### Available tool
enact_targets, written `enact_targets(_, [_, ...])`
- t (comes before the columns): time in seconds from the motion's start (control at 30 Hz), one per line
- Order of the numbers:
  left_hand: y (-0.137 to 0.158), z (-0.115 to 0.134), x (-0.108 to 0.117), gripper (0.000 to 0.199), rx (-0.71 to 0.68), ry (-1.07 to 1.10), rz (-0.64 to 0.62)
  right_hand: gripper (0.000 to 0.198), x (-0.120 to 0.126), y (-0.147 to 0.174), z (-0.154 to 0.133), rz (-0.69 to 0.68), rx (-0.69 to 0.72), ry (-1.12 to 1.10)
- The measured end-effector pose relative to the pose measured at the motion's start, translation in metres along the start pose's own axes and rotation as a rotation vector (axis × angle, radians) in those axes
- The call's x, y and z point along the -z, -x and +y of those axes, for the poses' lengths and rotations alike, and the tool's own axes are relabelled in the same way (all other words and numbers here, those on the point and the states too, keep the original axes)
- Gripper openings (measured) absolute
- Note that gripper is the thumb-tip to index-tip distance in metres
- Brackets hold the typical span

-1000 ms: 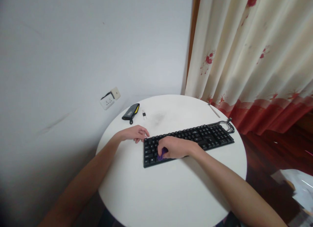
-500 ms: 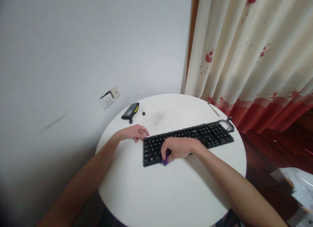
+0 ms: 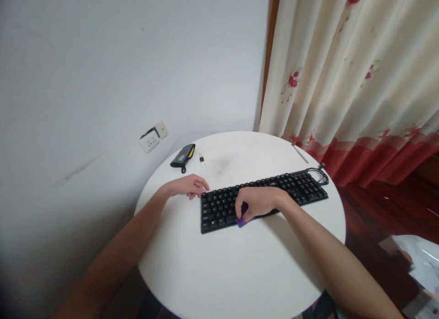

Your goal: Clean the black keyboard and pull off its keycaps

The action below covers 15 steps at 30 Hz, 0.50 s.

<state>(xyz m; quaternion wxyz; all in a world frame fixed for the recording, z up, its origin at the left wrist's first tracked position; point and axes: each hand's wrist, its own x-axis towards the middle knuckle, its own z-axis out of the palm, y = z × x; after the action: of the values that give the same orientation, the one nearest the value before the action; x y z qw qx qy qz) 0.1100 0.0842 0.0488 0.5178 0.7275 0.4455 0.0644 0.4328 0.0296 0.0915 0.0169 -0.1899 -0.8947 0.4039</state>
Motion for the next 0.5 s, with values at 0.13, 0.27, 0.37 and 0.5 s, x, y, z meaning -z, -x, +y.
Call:
enact_targets(0.13, [-0.002,-0.001,0.000,0.037,0.006,-0.008,0.007,0.013,0.008,-0.006,0.011,0.345,-0.037,0.081])
enact_targets(0.27, [-0.002,-0.002,0.000,0.038,0.010,0.000,0.011,0.014,0.002,-0.021,0.017,0.496,-0.052,0.200])
enact_targets(0.37, [-0.001,-0.001,0.000,0.038,0.011,0.006,0.012,0.020,-0.004,-0.020,0.012,0.355,-0.037,0.211])
enact_targets(0.5, [-0.001,-0.001,0.000,0.037,0.009,0.002,0.006,0.018,0.000,-0.004,0.004,0.027,-0.015,0.089])
